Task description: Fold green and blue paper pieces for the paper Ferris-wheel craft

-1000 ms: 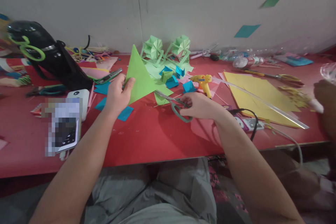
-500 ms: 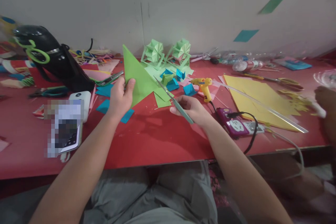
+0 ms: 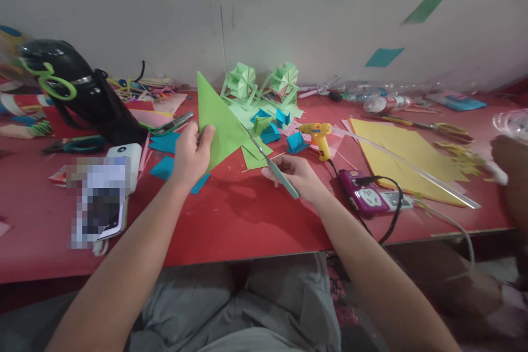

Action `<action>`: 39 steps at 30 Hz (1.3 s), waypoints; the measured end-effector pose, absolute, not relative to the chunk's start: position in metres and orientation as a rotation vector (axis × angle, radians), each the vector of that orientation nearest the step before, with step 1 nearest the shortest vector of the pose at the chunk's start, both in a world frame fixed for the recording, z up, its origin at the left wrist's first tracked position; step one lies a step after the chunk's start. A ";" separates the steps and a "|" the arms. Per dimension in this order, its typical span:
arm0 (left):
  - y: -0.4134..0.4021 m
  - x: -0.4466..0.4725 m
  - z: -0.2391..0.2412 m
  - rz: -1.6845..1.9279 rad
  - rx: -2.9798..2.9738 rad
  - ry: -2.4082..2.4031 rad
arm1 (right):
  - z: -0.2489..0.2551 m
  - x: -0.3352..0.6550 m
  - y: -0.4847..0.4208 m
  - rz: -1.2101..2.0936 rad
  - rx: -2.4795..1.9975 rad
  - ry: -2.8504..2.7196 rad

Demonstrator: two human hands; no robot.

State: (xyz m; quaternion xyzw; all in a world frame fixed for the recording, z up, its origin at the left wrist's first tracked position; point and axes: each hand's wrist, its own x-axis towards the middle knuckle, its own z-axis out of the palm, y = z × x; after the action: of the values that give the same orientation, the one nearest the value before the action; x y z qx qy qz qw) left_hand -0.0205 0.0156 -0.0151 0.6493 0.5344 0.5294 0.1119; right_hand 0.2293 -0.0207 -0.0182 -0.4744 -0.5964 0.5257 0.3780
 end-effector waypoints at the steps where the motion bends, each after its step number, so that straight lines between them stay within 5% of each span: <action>1: 0.016 -0.021 -0.015 1.554 1.905 1.570 | -0.018 0.230 -0.021 1.348 -1.218 -1.523; 39: 0.015 -0.023 -0.010 1.555 1.919 1.615 | -0.016 0.230 -0.023 1.418 -1.206 -1.511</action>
State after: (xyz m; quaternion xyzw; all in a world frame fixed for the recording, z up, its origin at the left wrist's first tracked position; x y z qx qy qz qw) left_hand -0.0225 0.0149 -0.0098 0.6474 0.5447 0.5245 0.0954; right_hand 0.2304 -0.0235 -0.0157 -0.4687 -0.5871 0.5509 0.3635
